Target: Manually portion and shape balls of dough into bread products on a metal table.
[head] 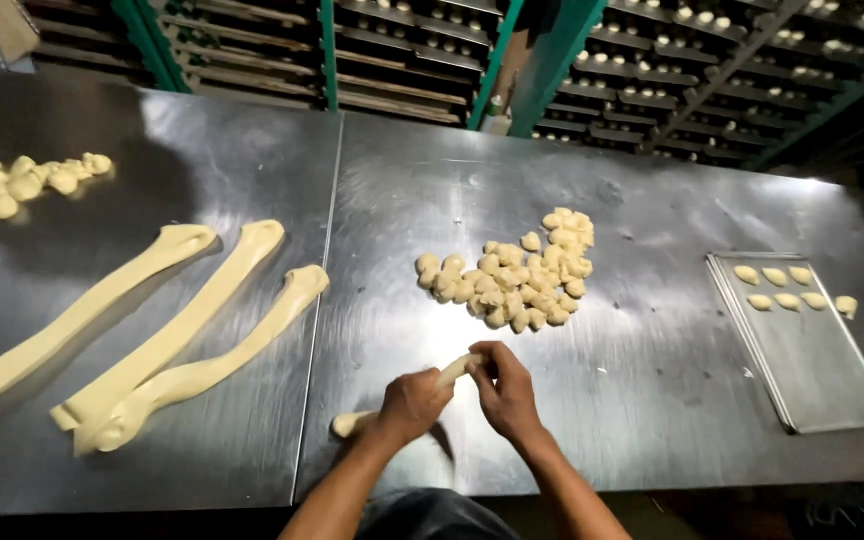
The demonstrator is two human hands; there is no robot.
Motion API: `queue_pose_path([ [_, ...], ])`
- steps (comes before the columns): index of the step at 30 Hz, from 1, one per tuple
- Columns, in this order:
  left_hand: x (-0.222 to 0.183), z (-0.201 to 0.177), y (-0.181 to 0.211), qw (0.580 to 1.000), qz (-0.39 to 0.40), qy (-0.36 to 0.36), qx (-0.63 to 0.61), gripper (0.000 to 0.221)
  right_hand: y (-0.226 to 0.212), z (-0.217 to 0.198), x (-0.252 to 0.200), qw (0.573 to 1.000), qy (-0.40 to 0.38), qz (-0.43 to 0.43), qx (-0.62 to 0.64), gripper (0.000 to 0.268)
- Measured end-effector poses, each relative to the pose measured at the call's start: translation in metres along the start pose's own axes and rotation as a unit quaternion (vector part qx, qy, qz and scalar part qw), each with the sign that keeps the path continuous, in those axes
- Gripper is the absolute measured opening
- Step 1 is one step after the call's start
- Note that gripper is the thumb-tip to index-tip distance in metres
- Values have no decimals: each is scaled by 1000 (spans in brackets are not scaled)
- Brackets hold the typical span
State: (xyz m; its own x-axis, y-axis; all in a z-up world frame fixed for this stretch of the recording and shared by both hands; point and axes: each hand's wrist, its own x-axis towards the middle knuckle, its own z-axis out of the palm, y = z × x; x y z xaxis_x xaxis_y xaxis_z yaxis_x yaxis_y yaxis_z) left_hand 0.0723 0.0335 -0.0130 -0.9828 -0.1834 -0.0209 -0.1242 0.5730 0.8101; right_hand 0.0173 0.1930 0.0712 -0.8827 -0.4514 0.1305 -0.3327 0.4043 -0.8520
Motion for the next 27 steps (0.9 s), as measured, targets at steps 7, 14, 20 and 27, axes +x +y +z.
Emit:
queue_pose_path([
  [7, -22, -11, 43, 998, 53, 23, 21, 22, -10, 25, -20, 996, -45, 9, 83, 24],
  [14, -16, -39, 66, 979, 113, -71, 155, 8, -11, 50, -28, 987, 137, 84, 9, 30],
  [20, -11, -69, 45, 958, 133, -155, 203, 8, -6, 87, -29, 973, 186, 136, -7, 31],
  [27, -9, -84, 22, 945, 178, -182, 206, 6, -29, 111, -32, 960, 205, 186, 38, 32],
])
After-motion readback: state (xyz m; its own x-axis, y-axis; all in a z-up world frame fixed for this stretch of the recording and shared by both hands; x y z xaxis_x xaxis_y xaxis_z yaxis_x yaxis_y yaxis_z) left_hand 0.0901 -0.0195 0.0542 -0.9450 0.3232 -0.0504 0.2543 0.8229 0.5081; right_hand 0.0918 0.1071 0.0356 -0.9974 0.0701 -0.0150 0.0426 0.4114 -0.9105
